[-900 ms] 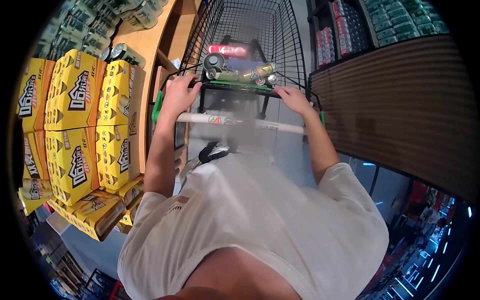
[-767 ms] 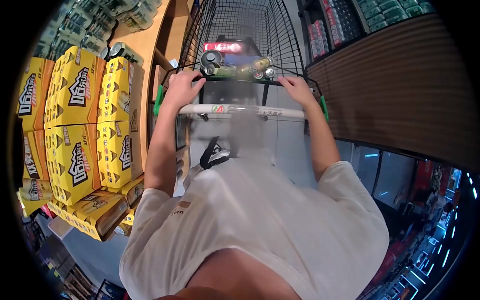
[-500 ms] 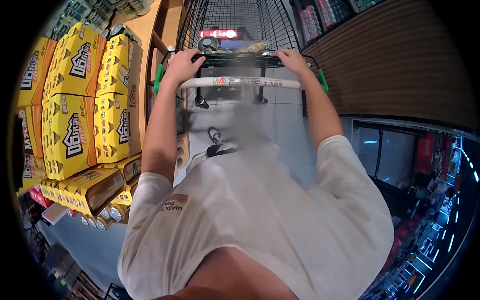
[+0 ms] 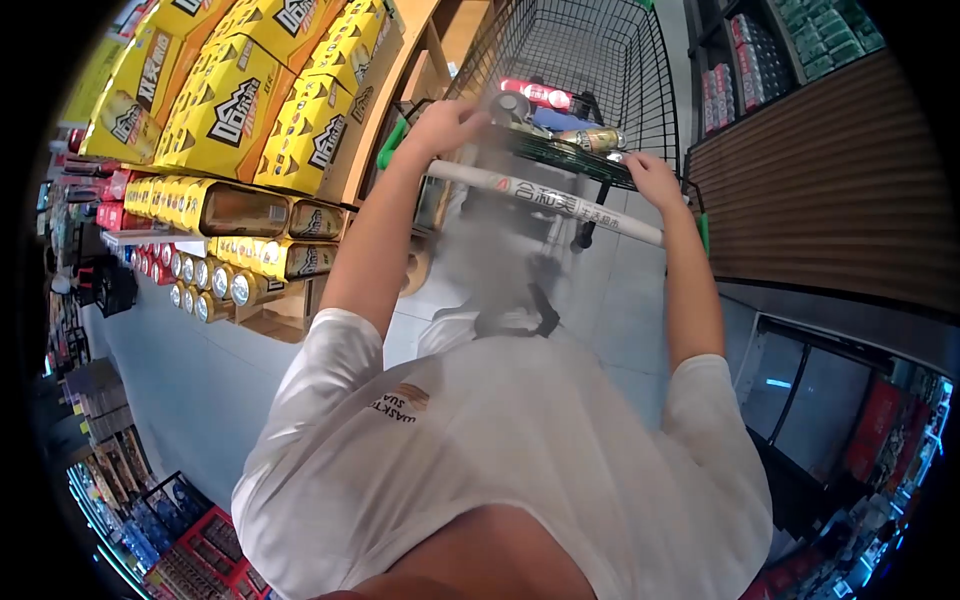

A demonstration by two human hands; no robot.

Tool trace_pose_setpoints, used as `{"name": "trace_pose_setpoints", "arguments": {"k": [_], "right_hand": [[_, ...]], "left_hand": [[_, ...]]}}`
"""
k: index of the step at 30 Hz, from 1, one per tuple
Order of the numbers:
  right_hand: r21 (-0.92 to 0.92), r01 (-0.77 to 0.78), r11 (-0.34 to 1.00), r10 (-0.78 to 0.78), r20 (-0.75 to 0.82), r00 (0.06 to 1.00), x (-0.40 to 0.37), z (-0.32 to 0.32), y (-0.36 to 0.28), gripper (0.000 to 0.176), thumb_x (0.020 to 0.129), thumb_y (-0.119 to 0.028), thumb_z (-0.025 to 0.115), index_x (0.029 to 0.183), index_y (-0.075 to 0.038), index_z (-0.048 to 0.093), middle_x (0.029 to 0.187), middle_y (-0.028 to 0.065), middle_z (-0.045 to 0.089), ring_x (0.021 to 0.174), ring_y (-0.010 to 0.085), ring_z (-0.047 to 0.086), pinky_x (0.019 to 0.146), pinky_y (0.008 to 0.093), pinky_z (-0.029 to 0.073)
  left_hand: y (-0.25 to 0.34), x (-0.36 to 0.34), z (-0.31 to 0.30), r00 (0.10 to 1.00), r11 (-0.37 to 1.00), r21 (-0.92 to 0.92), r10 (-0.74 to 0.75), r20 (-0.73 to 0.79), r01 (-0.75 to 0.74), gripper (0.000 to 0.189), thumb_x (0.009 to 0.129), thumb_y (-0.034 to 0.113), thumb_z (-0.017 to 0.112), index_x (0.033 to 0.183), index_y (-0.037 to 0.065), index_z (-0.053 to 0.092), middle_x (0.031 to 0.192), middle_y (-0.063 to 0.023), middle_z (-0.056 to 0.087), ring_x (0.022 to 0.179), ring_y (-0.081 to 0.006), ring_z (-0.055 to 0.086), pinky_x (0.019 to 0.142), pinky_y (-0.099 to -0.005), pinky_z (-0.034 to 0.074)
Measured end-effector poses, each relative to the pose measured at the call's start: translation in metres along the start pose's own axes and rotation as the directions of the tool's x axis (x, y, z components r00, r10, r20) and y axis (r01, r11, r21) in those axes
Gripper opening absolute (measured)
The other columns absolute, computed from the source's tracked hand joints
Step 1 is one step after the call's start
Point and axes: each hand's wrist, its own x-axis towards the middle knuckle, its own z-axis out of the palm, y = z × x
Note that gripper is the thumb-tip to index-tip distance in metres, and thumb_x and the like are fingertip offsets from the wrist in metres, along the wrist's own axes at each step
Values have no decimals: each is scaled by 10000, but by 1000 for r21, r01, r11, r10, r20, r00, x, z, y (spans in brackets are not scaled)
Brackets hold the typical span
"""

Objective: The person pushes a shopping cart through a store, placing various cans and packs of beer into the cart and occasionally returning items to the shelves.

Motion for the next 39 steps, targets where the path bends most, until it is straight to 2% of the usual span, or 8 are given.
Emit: {"name": "trace_pose_setpoints", "arguments": {"k": [4,10,18,21,23,31,38,39], "right_hand": [[-61,-112,992,117,95,989,-40,9,-10,353,977,-278,514,1074,8,698,996,116,728,950,194,664,855,302,492],[-11,-62,998,62,-2,998,-109,28,-14,350,925,-359,540,1072,-101,725,954,151,721,893,305,683,813,369,511],[4,-149,989,149,-35,988,-203,46,-28,315,923,-344,548,1070,-128,724,889,104,710,820,225,664,768,331,501],[56,-175,983,179,-61,982,-239,58,-35,318,940,-284,538,1091,-68,714,970,73,733,917,191,670,835,309,500],[74,-172,982,175,-39,984,-257,62,-28,313,954,-238,529,1110,-27,700,1025,85,735,976,188,673,881,299,499],[202,-229,952,239,-28,971,-358,102,-48,254,974,-101,482,1119,3,663,1143,102,699,1073,176,667,951,282,486],[-122,-183,976,160,-173,972,-429,145,-113,243,878,-211,550,869,-21,701,746,145,694,704,258,685,678,342,519],[-125,-149,981,118,-225,967,-441,156,-121,241,872,-220,554,845,-26,693,731,153,680,683,288,671,666,354,517]], "left_hand": [[3,-38,7,999,998,48,-40,-2,40,425,929,477,594,985,72,708,910,-142,715,905,-342,667,816,-445,511],[5,-92,15,996,998,59,-16,86,11,422,935,476,557,1104,129,728,998,-157,715,952,-351,669,851,-415,524],[14,-173,26,985,979,142,129,116,-145,416,911,427,622,921,18,698,887,-190,696,885,-387,647,822,-473,483],[25,-208,12,928,942,150,253,275,-301,419,876,440,646,963,33,698,940,-192,700,939,-388,639,870,-486,462],[9,-231,28,949,948,88,294,118,-305,440,842,446,661,996,36,696,1001,-193,698,982,-388,633,899,-496,450],[-7,-310,26,914,920,84,365,175,-383,436,867,410,632,1054,19,681,1061,-184,680,1034,-380,624,926,-491,454],[-43,-373,20,869,867,69,488,86,-494,426,897,357,618,1122,-3,654,1093,-224,671,1023,-397,634,888,-485,488],[-40,-385,12,872,884,51,446,202,-465,391,885,333,635,1070,-10,666,1104,-223,654,1109,-391,578,971,-484,436]]}}
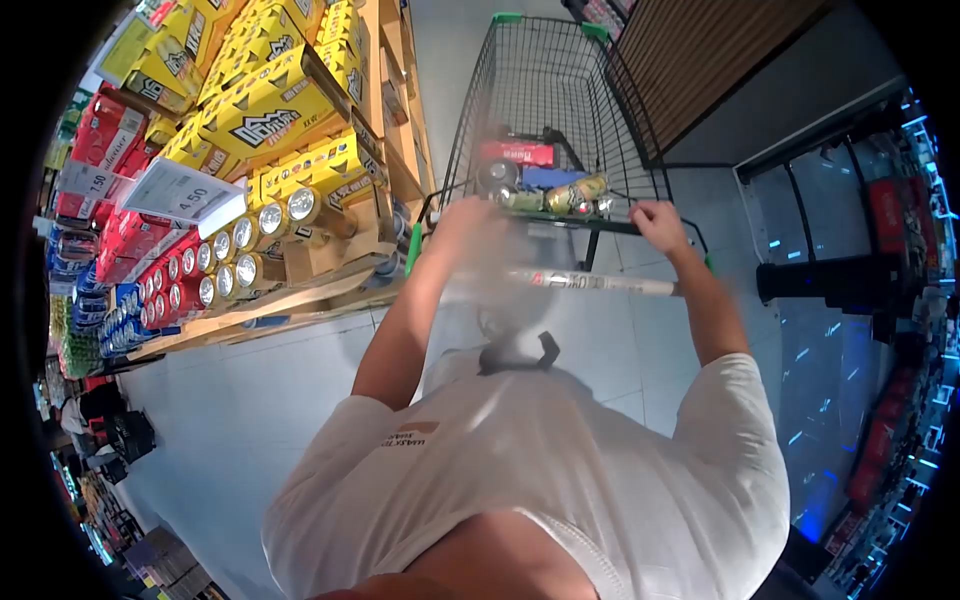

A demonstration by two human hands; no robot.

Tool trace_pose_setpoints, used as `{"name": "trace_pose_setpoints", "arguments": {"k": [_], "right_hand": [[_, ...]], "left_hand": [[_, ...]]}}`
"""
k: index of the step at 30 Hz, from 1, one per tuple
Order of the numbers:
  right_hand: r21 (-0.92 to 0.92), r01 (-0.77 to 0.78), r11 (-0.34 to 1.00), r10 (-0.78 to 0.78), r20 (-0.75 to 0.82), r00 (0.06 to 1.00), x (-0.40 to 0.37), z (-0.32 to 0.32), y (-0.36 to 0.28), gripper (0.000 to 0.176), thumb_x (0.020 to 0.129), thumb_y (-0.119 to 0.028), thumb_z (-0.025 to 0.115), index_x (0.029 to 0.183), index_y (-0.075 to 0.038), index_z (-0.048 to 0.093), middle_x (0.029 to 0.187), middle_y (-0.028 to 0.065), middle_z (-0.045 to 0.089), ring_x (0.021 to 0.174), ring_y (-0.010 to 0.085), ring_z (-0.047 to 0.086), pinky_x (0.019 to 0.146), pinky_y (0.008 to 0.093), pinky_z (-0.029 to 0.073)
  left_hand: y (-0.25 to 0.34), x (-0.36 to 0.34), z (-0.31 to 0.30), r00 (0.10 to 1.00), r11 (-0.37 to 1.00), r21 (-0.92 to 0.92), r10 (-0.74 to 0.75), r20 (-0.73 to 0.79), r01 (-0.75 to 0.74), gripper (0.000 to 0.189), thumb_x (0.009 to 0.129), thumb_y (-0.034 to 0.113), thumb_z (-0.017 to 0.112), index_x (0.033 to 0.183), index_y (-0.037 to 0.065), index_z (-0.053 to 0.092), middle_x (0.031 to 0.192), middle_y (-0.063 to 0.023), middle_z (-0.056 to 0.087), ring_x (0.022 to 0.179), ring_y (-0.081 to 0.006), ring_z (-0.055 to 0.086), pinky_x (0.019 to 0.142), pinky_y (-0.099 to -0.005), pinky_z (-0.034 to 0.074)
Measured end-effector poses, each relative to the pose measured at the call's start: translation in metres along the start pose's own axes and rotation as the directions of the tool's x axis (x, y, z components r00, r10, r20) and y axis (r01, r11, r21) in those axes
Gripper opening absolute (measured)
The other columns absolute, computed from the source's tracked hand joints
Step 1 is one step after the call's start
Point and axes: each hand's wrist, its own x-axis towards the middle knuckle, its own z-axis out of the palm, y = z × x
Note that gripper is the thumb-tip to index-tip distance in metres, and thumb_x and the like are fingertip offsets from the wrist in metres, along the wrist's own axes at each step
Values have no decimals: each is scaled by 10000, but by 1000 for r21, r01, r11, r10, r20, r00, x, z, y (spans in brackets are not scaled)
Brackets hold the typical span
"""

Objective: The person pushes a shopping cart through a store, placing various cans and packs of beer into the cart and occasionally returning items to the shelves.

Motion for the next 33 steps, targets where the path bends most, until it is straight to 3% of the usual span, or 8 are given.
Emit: {"name": "trace_pose_setpoints", "arguments": {"k": [1,5,7,9,13,16,31,33], "right_hand": [[-3,42,999,-42,-64,997,-7,0,-3,241,867,-230,558,820,-31,685,716,162,667,663,318,657,654,366,516],[-45,51,998,-56,-102,993,-53,14,-12,235,854,-242,579,775,-36,661,654,175,621,631,360,631,610,416,498],[-77,38,996,-46,-105,993,-49,4,-9,225,851,-237,583,765,-42,656,641,178,612,622,369,626,595,426,495],[-57,74,996,-81,-145,986,-54,-3,-9,222,850,-237,584,763,-45,655,650,180,615,622,378,624,586,432,495],[-109,95,989,-107,-108,988,-55,-11,-3,218,855,-234,574,776,-50,658,668,168,623,622,376,617,588,431,492],[-144,129,981,-142,-85,986,-43,-18,9,214,861,-230,563,783,-55,659,691,166,628,633,377,614,594,430,489],[-190,220,957,-239,-86,967,103,-45,47,171,831,-210,579,761,-70,647,721,158,653,696,387,638,653,470,519],[-185,232,955,-248,-68,966,135,-50,54,185,834,-222,586,761,-67,654,716,160,652,687,388,636,651,472,519]], "left_hand": [[10,-2,-9,994,999,-19,-27,109,29,358,872,310,651,1018,-16,678,1114,-221,637,1196,-384,522,1053,-483,384],[26,-40,-3,998,998,-37,-49,50,51,375,824,278,670,1040,-30,664,1151,-253,616,1190,-428,512,1065,-513,355],[28,-37,-4,989,996,-85,49,137,-37,436,827,285,683,1119,-35,628,1177,-260,603,1189,-444,505,1061,-516,353],[51,-50,-13,998,997,-43,60,0,-60,311,851,231,657,1073,14,645,1056,-209,648,1039,-417,566,915,-483,450],[65,-53,1,1000,996,-92,6,27,-4,437,866,287,674,1179,-9,601,1074,-185,626,1092,-382,534,955,-461,419],[81,-43,-5,994,995,-98,-19,105,30,485,877,328,679,1214,-5,576,1170,-198,600,1136,-370,532,990,-459,395],[40,81,-11,995,992,-111,-47,83,56,490,868,351,683,1228,32,591,1134,-160,618,1107,-337,544,954,-440,398],[28,105,-7,999,991,-125,-48,-13,46,476,866,348,683,1218,38,602,1126,-157,624,1088,-337,550,954,-445,403]]}}
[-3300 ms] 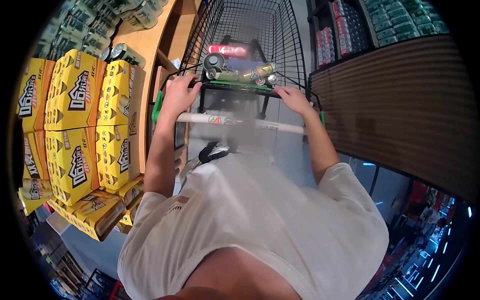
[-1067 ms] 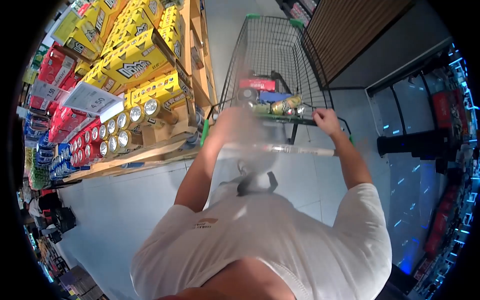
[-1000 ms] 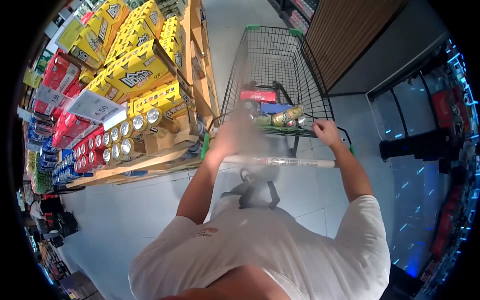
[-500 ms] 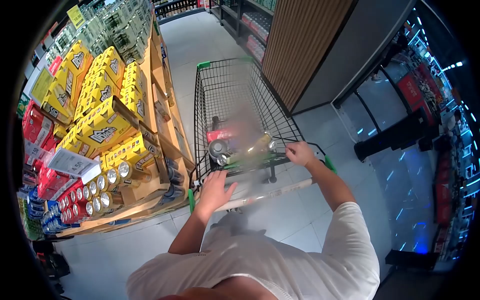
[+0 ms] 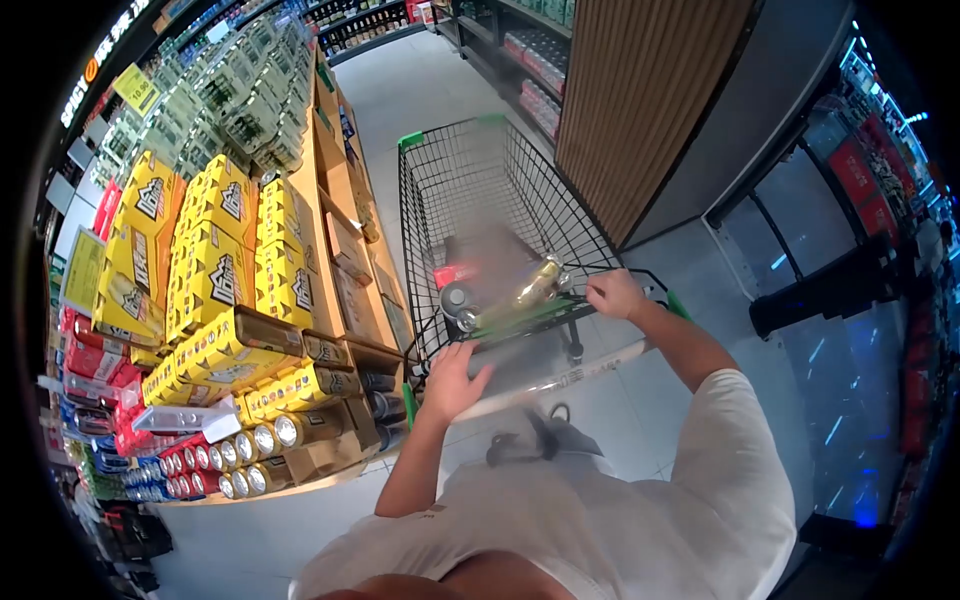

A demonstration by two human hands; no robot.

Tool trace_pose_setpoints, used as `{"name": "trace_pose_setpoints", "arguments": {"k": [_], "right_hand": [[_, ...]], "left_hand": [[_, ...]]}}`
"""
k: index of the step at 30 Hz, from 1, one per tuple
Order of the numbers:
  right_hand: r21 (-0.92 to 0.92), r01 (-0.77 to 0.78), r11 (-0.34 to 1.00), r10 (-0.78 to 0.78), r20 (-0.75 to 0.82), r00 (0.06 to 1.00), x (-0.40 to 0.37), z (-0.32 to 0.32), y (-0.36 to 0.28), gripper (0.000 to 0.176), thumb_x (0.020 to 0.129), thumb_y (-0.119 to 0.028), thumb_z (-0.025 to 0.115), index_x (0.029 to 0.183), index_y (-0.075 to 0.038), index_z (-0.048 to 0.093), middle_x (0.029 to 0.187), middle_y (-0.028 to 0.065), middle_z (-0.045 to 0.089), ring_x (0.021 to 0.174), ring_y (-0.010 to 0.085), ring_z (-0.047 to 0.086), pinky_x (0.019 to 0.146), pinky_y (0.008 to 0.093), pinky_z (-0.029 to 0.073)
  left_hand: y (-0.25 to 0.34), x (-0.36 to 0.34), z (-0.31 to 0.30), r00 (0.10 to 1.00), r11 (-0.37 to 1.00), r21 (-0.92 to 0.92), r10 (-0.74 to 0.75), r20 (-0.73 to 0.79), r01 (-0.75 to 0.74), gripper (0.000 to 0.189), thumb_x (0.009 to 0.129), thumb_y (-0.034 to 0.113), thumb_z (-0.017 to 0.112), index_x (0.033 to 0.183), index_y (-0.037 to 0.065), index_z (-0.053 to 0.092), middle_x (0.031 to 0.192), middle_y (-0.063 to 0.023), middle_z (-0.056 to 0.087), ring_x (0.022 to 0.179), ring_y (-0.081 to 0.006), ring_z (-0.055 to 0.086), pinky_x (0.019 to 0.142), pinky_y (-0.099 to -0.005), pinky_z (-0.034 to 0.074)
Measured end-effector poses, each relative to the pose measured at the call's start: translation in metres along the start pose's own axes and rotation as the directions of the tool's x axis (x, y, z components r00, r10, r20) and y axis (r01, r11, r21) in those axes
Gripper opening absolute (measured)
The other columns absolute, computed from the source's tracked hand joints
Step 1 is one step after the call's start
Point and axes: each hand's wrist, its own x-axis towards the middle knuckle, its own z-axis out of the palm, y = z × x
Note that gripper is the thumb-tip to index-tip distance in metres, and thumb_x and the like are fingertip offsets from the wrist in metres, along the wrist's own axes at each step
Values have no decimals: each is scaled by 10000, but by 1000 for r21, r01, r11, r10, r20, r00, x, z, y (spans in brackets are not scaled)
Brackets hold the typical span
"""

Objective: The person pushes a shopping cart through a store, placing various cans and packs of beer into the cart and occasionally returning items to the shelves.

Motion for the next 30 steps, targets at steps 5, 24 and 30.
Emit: {"name": "trace_pose_setpoints", "arguments": {"k": [5,24,30], "right_hand": [[-21,47,999,-46,33,998,91,-3,38,224,846,-249,578,766,-55,658,743,171,659,717,397,637,660,482,512],[1,-9,1000,9,324,946,415,56,121,302,779,-265,627,982,-66,731,932,223,698,903,400,670,819,484,533],[379,-216,900,-52,584,810,487,65,128,424,963,-369,566,1273,-93,654,1252,142,663,1160,265,610,1002,379,459]], "left_hand": [[-21,71,-6,997,1000,4,-7,-74,8,458,871,326,683,1180,-4,612,1054,-162,644,1012,-356,582,905,-452,451],[-174,304,-83,936,929,-235,-324,-141,286,315,904,237,691,1111,1,655,983,-195,709,930,-308,694,824,-372,529],[-213,347,-109,937,947,-181,-298,-184,266,306,881,243,704,1070,5,670,966,-214,698,898,-359,679,799,-411,536]]}}
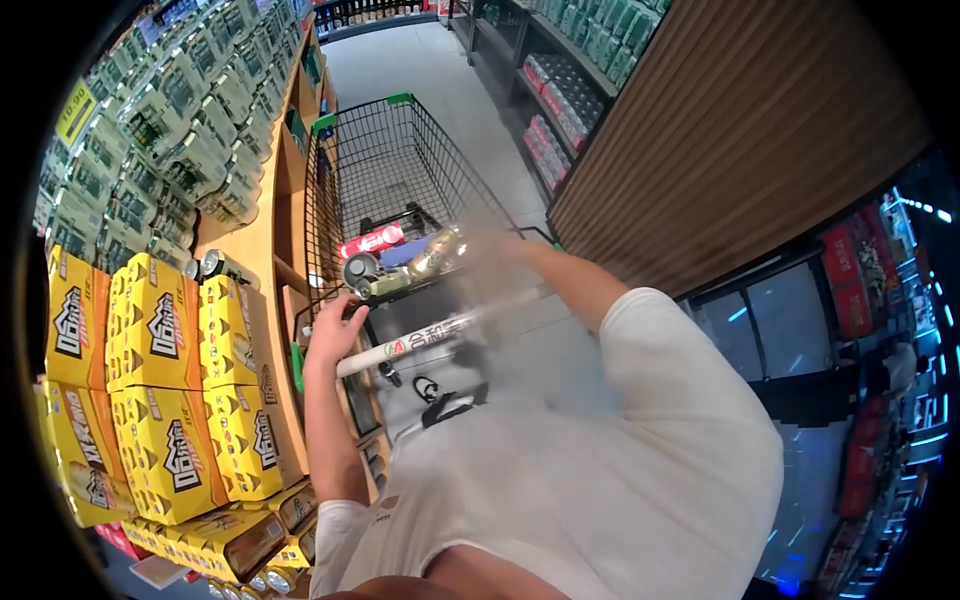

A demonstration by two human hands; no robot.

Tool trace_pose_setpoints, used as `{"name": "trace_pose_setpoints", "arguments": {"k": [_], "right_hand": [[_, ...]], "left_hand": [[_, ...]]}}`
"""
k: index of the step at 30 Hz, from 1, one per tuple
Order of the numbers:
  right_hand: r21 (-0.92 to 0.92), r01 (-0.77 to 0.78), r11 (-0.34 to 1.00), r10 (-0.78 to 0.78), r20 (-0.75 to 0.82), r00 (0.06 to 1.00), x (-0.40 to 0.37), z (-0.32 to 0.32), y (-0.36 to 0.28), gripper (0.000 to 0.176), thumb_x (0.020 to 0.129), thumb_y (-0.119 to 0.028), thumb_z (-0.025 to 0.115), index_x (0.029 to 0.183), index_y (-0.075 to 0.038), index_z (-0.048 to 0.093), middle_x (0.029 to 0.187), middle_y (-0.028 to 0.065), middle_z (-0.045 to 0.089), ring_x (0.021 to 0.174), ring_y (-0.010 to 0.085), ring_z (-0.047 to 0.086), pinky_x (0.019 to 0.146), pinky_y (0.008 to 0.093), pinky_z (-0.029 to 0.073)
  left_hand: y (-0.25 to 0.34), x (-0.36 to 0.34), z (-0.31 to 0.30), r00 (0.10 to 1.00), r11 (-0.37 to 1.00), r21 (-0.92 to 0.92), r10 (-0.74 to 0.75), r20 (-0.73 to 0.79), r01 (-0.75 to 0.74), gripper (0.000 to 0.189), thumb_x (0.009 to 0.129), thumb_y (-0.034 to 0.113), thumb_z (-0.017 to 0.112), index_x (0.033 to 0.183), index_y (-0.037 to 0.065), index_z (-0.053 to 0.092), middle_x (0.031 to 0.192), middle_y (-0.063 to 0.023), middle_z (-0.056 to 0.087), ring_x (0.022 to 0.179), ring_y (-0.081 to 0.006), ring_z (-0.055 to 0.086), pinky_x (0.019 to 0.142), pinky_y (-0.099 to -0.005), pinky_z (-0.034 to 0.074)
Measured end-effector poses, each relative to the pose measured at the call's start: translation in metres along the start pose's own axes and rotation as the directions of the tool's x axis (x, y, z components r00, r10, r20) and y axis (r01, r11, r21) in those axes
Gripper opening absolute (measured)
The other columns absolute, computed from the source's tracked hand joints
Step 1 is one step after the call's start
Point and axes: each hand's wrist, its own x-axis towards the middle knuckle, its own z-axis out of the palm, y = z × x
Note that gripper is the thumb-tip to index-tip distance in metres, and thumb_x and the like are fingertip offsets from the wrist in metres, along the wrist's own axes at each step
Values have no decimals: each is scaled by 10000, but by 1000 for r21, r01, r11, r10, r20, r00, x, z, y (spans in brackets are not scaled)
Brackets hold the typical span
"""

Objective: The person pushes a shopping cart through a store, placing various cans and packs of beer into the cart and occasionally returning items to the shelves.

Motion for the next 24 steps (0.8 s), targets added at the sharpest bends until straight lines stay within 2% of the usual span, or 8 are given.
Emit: {"name": "trace_pose_setpoints", "arguments": {"k": [2,4,6,7,11,16,21,24], "right_hand": [[-284,90,955,-71,78,994,16,-9,-6,455,1004,-358,536,1356,-74,585,1393,112,579,1250,230,549,1049,365,423],[-291,231,928,-201,132,971,46,-15,23,493,1015,-381,515,1402,-75,534,1384,105,579,1212,215,563,1019,368,442],[-198,202,959,-194,61,979,64,-17,22,250,922,-211,566,1143,-117,636,1063,75,648,978,259,625,864,391,483],[-199,195,961,-184,69,980,76,-18,27,250,922,-211,566,1143,-117,636,1063,75,648,978,259,625,864,391,483],[-684,444,579,-224,390,893,123,-37,29,252,891,-304,622,1020,-100,697,1026,117,705,1003,285,650,903,418,494],[-316,137,939,-132,37,991,166,-61,-95,327,838,-342,669,936,-31,687,816,125,709,795,336,686,733,458,544],[-392,437,810,-426,118,897,307,-7,-79,640,790,-344,752,1314,-67,511,1297,190,525,1244,355,502,1054,439,419],[-388,466,795,-362,313,878,370,35,-65,776,695,-375,759,1342,-26,511,1291,230,570,1207,393,554,1034,458,455]], "left_hand": [[0,15,-8,1000,999,46,-20,-5,20,297,895,213,697,1106,8,653,976,-196,687,866,-311,676,781,-379,537],[-8,30,-10,999,999,-33,-24,-27,23,315,874,239,702,1075,-3,677,969,-225,694,901,-377,670,814,-427,530],[-11,43,-15,999,1000,-1,-26,-28,26,327,873,237,700,1096,0,675,1016,-218,693,972,-383,650,863,-438,514],[-11,49,-18,999,999,7,-37,-26,37,335,874,239,700,1109,3,668,1024,-213,692,979,-384,643,868,-440,506],[-11,71,-29,999,999,19,-40,-29,41,349,874,236,700,1136,12,646,1052,-193,684,1003,-371,620,890,-437,473],[-24,99,-33,999,999,32,32,4,-32,295,832,200,727,1095,74,687,1001,-138,680,986,-348,589,883,-431,429],[-25,130,-39,992,995,21,-100,83,98,399,718,186,840,1103,153,738,985,-131,681,964,-326,614,879,-426,455],[-35,132,-34,993,993,-23,-116,32,117,363,737,177,828,1090,146,751,1059,-159,682,996,-346,623,866,-449,490]]}}
